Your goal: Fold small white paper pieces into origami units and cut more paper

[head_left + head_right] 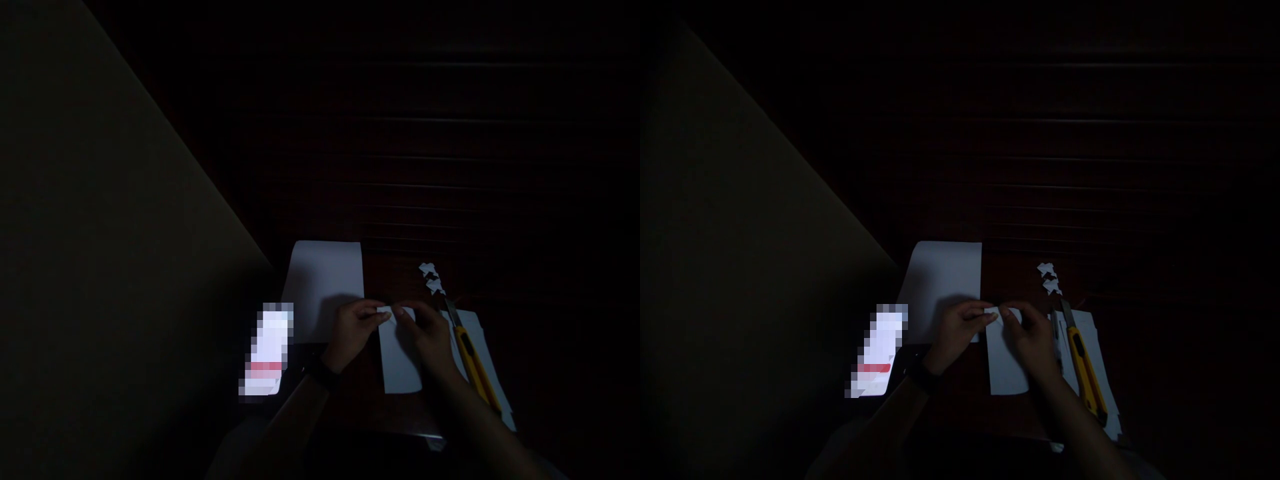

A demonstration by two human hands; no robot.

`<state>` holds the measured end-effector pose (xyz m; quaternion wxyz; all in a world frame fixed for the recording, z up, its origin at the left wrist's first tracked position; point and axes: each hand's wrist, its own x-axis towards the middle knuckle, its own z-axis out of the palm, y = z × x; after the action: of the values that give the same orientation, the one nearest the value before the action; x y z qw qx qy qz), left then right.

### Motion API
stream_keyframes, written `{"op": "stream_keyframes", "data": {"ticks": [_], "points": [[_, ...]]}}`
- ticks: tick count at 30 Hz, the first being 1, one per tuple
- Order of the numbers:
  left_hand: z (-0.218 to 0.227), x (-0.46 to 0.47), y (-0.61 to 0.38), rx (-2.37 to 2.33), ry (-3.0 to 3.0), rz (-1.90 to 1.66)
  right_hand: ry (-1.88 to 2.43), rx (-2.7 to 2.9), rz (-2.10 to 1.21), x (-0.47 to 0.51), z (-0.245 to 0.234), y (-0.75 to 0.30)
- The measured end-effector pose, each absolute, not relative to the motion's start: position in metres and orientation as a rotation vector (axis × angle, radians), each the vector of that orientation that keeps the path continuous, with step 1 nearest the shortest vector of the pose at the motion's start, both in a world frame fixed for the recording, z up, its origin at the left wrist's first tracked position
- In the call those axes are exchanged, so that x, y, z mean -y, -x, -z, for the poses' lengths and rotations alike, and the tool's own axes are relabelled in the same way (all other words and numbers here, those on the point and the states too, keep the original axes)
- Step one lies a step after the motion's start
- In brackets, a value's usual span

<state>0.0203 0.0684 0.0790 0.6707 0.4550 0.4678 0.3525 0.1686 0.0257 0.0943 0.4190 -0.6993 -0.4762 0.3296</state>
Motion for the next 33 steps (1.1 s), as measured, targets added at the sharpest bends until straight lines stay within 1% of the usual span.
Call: {"op": "stream_keyframes", "data": {"ticks": [5, 11, 22, 33], "points": [[-0.079, -0.066, -0.022, -1.05, -1.056, -0.808, 1.786, 1.162, -0.754, -0.026, -0.093, -0.167], [-0.077, -0.065, -0.024, -1.034, -1.004, -0.811, 1.671, 1.1, -0.701, -0.027, -0.094, -0.163], [-0.079, -0.065, -0.026, -1.052, -1.045, -0.801, 1.785, 1.217, -0.759, -0.025, -0.09, -0.174], [-0.081, -0.064, -0.025, -1.061, -1.095, -0.805, 1.825, 1.185, -0.686, -0.026, -0.089, -0.172]]}}
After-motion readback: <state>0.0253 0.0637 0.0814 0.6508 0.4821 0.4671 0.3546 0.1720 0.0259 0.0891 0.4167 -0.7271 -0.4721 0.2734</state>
